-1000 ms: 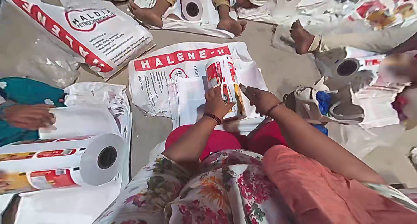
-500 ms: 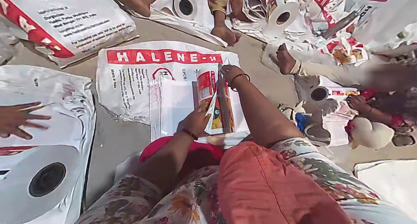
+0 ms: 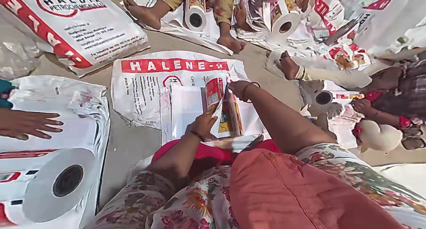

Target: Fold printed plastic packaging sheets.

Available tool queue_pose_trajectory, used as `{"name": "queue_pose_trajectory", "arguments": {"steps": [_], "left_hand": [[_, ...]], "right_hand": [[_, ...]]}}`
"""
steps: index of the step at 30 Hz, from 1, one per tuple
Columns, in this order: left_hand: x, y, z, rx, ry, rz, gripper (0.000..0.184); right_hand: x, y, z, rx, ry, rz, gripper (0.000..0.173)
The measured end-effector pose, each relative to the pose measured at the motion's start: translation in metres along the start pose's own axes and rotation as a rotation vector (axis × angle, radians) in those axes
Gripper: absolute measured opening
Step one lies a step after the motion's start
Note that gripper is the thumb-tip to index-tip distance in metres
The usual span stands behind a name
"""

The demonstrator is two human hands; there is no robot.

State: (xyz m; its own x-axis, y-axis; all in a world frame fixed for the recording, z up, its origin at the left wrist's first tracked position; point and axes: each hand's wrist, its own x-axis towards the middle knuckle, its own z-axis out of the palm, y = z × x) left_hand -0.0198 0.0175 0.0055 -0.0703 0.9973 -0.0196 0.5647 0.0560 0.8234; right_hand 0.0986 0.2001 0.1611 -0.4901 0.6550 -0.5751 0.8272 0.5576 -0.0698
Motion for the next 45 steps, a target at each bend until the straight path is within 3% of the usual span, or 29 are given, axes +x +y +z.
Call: {"name": "queue_pose_trajectory", "arguments": {"steps": [6,9,11,15,17,19,24,27,30,34,39,45], "left_hand": [[-0.017,0.010,-0.010,-0.412,0.118,-0.217,0.038],[-0.023,0.013,-0.011,-0.516,0.191,-0.281,0.038],[-0.023,0.017,-0.005,-0.636,0.271,-0.345,0.037],[-0.023,0.015,0.005,-1.062,0.506,-0.518,0.043],[-0.024,0.014,0.004,-1.092,0.553,-0.579,0.044],[-0.020,0.023,0.002,-0.913,0.508,-0.630,0.046],[-0.001,0.035,-0.033,-0.007,0.160,-0.521,0.047],[0.037,0.062,-0.047,0.232,0.041,-0.461,0.083],[0.082,0.087,-0.041,0.449,-0.048,-0.435,0.105],[0.138,0.106,-0.030,0.680,-0.035,-0.481,0.091],[0.183,0.114,-0.031,0.762,-0.112,-0.483,0.043],[0.209,0.116,-0.032,0.883,-0.185,-0.481,0.028]], "right_hand": [[-0.076,0.001,0.047,0.164,-0.115,-0.005,0.038],[-0.114,0.003,0.084,0.435,0.034,0.117,0.055],[-0.125,0.006,0.113,0.481,0.173,0.174,0.063],[-0.133,-0.004,0.161,0.543,0.310,0.122,0.067],[-0.129,-0.010,0.179,0.507,0.305,0.081,0.077],[-0.126,-0.009,0.180,0.457,0.299,0.064,0.091],[-0.105,-0.005,0.180,0.467,0.349,0.064,0.096],[-0.102,0.002,0.180,0.492,0.348,0.050,0.101],[-0.101,0.007,0.181,0.495,0.317,0.015,0.104],[-0.099,0.008,0.178,0.525,0.324,-0.022,0.102],[-0.099,0.014,0.177,0.568,0.305,-0.019,0.100],[-0.096,0.015,0.172,0.590,0.234,-0.022,0.102]]}}
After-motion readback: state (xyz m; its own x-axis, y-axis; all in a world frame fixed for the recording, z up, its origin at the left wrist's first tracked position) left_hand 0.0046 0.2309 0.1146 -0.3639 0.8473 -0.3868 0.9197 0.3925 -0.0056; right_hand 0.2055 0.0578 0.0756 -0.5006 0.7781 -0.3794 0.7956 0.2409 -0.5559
